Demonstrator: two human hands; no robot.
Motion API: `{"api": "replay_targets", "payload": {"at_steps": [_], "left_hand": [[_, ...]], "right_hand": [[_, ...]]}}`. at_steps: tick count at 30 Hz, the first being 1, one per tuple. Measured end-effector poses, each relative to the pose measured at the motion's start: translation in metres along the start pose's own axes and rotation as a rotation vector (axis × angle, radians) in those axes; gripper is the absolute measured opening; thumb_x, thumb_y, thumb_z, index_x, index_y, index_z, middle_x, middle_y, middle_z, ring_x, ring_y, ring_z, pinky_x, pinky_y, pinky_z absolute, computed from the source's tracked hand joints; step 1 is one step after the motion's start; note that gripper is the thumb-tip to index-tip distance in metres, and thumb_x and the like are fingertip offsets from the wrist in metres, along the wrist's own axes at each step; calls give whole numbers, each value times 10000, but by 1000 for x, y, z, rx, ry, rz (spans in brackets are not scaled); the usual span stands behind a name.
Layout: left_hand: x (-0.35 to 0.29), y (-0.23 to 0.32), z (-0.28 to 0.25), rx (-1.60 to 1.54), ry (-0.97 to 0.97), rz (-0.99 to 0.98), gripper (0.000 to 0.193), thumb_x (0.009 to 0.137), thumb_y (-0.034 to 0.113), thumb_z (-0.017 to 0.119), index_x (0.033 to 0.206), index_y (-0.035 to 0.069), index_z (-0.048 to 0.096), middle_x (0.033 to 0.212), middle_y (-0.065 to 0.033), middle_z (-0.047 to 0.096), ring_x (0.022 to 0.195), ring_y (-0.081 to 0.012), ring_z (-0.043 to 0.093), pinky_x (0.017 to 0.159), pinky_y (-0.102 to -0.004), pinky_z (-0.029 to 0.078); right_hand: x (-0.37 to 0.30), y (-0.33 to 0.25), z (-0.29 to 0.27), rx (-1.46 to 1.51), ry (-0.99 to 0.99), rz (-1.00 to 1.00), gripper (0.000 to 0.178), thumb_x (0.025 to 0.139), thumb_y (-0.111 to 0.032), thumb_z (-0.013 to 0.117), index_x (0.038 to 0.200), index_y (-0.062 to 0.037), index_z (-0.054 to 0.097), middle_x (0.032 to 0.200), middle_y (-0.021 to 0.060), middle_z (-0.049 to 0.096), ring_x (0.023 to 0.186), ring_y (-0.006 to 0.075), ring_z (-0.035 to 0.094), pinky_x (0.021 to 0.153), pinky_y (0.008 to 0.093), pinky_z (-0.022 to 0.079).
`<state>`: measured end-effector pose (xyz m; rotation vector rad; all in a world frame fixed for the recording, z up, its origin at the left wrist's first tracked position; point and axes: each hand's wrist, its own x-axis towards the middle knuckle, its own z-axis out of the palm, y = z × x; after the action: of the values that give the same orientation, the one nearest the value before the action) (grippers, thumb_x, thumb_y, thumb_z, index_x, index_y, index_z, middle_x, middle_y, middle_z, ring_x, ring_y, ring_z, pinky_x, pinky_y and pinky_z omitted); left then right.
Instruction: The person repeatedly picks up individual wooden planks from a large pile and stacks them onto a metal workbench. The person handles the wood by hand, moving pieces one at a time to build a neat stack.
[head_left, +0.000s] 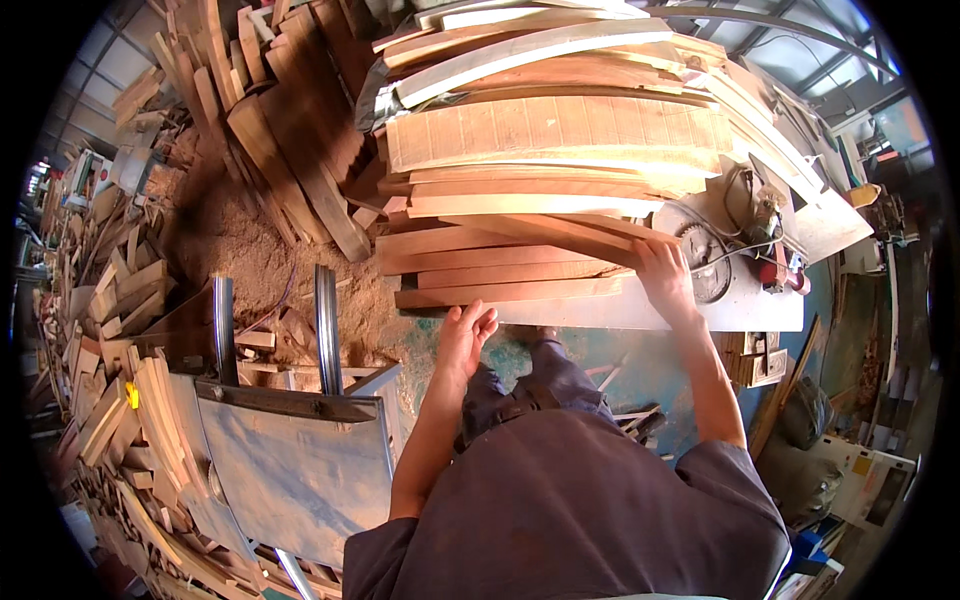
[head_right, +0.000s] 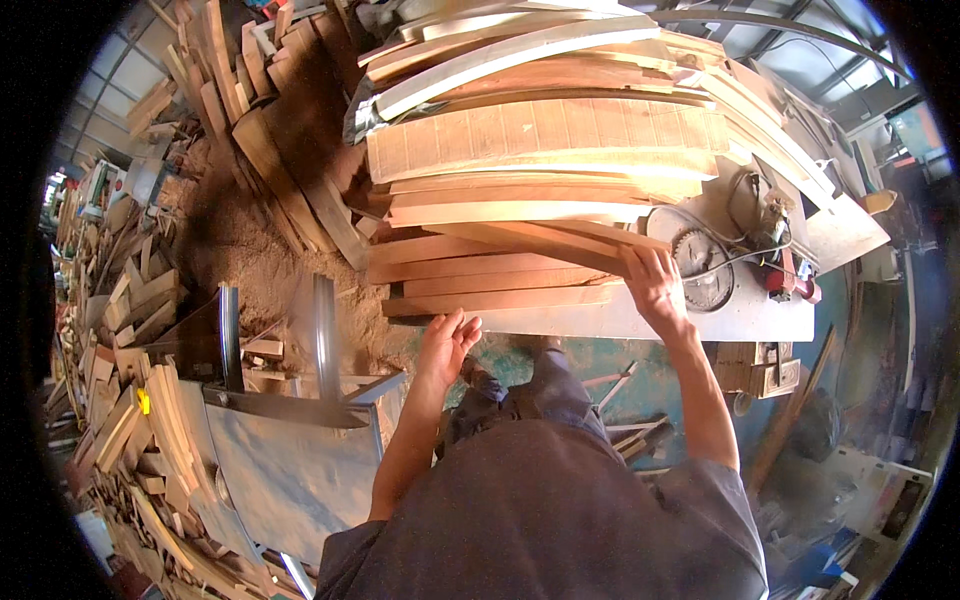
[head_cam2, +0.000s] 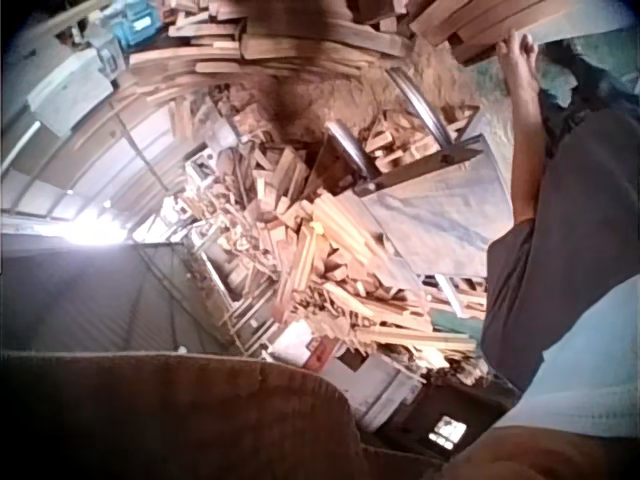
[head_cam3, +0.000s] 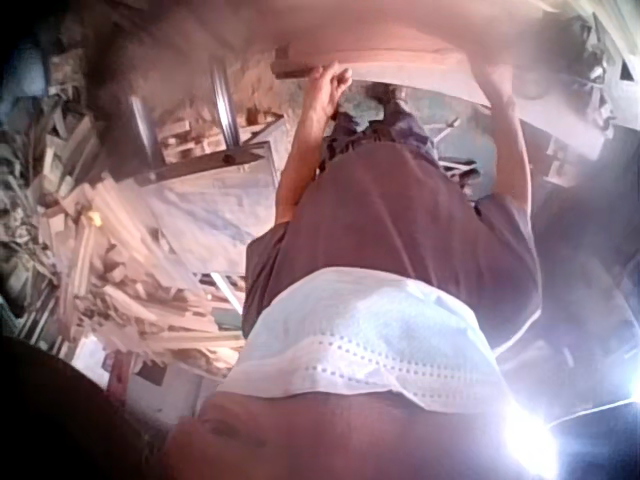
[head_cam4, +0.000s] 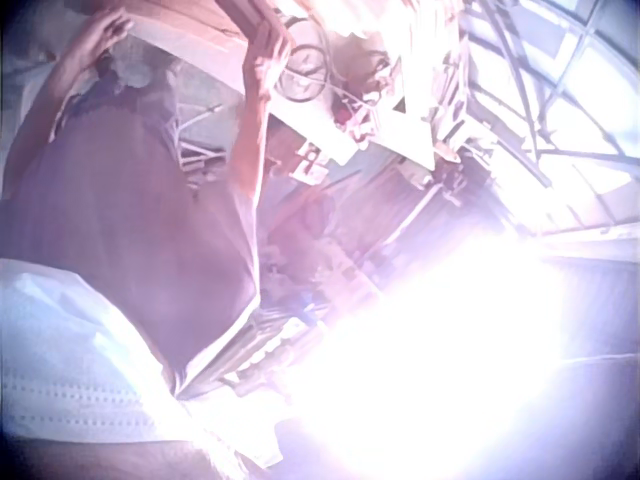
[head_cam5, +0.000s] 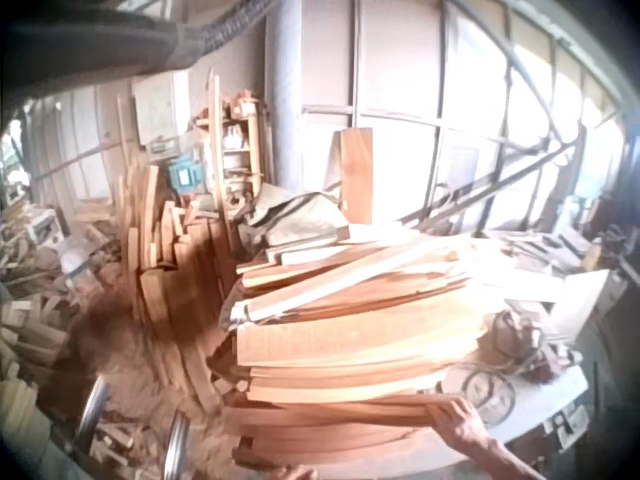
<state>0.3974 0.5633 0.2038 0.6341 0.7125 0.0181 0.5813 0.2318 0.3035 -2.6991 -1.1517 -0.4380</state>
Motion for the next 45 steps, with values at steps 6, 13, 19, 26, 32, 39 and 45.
{"api": "replay_targets", "payload": {"at_steps": [6,13,19,26,32,39,45], "left_hand": [[-6,-7,21,80,87,66,237,956,202,695,1098,102,533,1039,-27,615,989,-188,679,776,-327,579],[-17,-40,19,43,187,83,500,976,212,657,1377,39,415,1212,-72,561,1060,-212,632,831,-350,535],[-14,-59,46,-129,211,155,660,983,156,611,1515,7,251,1285,-108,528,1129,-239,589,869,-390,520],[-17,-63,51,-189,260,179,436,992,131,575,1378,7,414,1252,-108,551,1108,-251,600,848,-380,546],[-12,-41,57,-93,174,180,337,1002,169,590,1300,44,494,1221,-72,584,1096,-210,613,850,-320,541],[-10,-45,50,-79,138,119,331,967,181,648,1249,56,527,1157,-46,615,1038,-175,626,845,-311,534],[-2,-40,44,-132,77,82,294,967,171,650,1214,65,533,1120,-58,633,996,-180,647,818,-309,547]], "right_hand": [[-50,42,13,193,-178,70,552,734,-20,741,1264,4,589,1181,179,601,1122,386,563,992,459,472],[-92,72,13,568,-447,217,548,712,-27,730,1249,-1,621,1231,175,627,1166,367,570,1016,431,456],[-53,27,32,748,-382,141,563,727,-24,735,1273,5,602,1236,192,616,1167,390,549,1004,445,458],[-28,14,35,509,-360,-16,530,756,-11,715,1269,21,591,1229,195,603,1165,401,540,1004,471,445],[3,-14,22,462,-342,-105,563,768,-40,729,1305,1,567,1257,177,579,1200,385,522,1022,478,435],[10,-69,57,260,-264,-56,511,789,-64,716,1279,-41,574,1230,136,553,1113,354,545,941,474,470],[3,-73,65,192,-211,-57,401,801,-22,652,1197,-48,593,1176,123,568,1022,325,576,875,434,506]]}}
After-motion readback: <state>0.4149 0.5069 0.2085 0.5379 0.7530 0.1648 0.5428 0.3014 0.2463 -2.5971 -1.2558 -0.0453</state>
